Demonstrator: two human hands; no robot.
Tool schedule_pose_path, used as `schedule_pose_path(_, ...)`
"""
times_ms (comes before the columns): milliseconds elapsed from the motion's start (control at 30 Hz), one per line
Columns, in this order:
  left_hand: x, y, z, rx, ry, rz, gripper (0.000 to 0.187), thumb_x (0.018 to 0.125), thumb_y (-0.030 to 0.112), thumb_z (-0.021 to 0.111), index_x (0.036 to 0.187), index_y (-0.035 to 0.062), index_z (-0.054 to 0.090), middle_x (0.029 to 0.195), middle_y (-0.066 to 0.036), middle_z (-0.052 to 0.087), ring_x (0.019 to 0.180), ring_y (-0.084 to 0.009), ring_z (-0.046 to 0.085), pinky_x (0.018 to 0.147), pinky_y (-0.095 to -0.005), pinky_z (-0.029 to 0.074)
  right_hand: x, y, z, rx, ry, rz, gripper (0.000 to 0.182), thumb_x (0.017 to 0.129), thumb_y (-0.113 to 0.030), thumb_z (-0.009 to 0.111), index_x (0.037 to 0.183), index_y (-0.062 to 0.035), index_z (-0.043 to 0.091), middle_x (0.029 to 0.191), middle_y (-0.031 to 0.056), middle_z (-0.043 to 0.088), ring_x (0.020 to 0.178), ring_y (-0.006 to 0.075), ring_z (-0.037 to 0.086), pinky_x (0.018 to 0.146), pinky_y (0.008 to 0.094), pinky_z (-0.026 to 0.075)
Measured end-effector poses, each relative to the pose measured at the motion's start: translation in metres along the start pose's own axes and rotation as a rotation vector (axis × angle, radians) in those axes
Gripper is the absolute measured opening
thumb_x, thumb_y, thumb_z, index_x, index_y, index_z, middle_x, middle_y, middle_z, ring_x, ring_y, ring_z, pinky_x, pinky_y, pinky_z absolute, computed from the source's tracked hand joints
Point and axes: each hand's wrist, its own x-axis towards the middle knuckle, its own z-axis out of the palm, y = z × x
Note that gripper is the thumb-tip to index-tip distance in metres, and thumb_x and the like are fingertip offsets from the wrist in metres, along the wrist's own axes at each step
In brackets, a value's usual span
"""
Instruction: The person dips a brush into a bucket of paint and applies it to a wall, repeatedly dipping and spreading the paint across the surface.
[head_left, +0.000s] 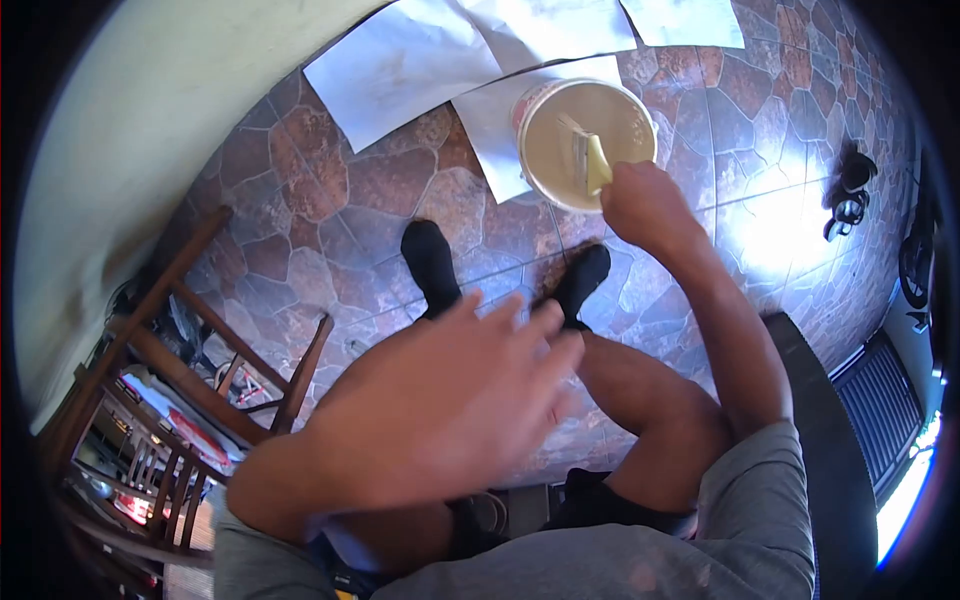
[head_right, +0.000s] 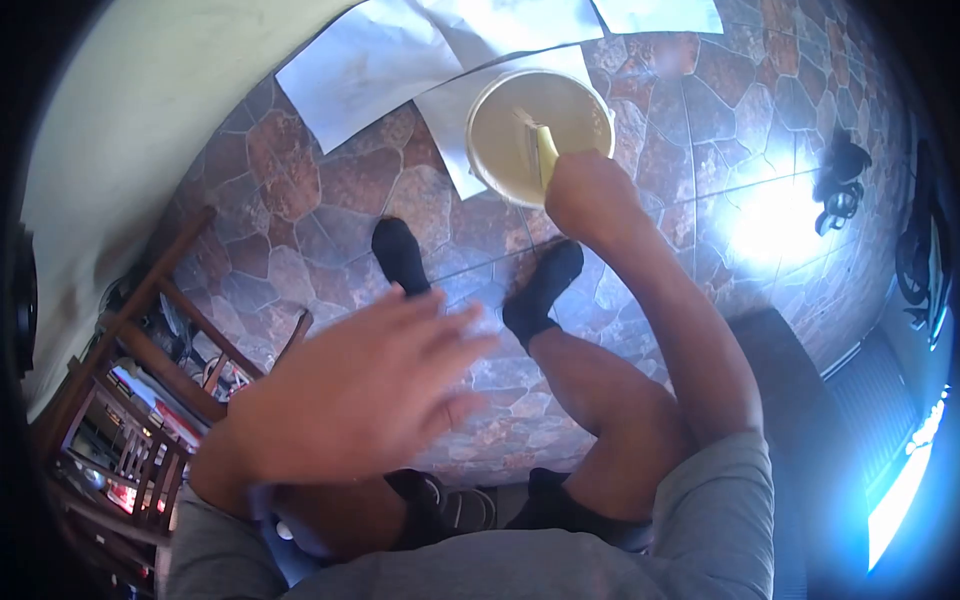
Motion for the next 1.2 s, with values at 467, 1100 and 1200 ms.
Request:
schedule_pose_path(467, -0.183, 0.066, 0.146, -0.312, 0.241, -0.805, 0.05, 0.094, 0.022, 0.062, 0.135, -0.0038, 0.052, 0.149, -0.034, 0.041, 0.135, -0.0527, 0.042, 0.114, -0.0553, 0.036, 0.041, -0.015, 0.004, 0.033, -0.183, 0.149, 0.029, 0.085, -0.016, 0.057, 0.103, -0.0013, 0.075, 0.107, 0.0201, 0.073, 0.103, 0.036, 0.071, 0.09, 0.0435, 0.056)
schedule_pose_path(1100, -0.171, 0.106, 0.186, -0.116, 0.214, -0.823, 0.043, 0.08, 0.026, 0.067, 0.119, 0.0071, 0.069, 0.147, -0.019, 0.05, 0.132, -0.0553, 0.045, 0.092, -0.0592, 0.056, 0.057, -0.001, 0.013, 0.045, -0.14, 0.151, 0.032, 0.086, -0.018, 0.055, 0.104, -0.0005, 0.075, 0.113, 0.0222, 0.072, 0.109, 0.0359, 0.069, 0.094, 0.0452, 0.054)
schedule_pose_path(1200, -0.169, 0.103, 0.181, -0.111, 0.201, -0.838, 0.042, 0.079, 0.024, 0.068, 0.117, 0.0074, 0.069, 0.146, -0.019, 0.052, 0.129, -0.0521, 0.048, 0.099, -0.0559, 0.052, 0.062, -0.005, 0.018, 0.105, -0.071, 0.207, 0.033, 0.085, -0.02, 0.056, 0.104, -0.0013, 0.075, 0.109, 0.0217, 0.073, 0.108, 0.0356, 0.069, 0.095, 0.0446, 0.054)
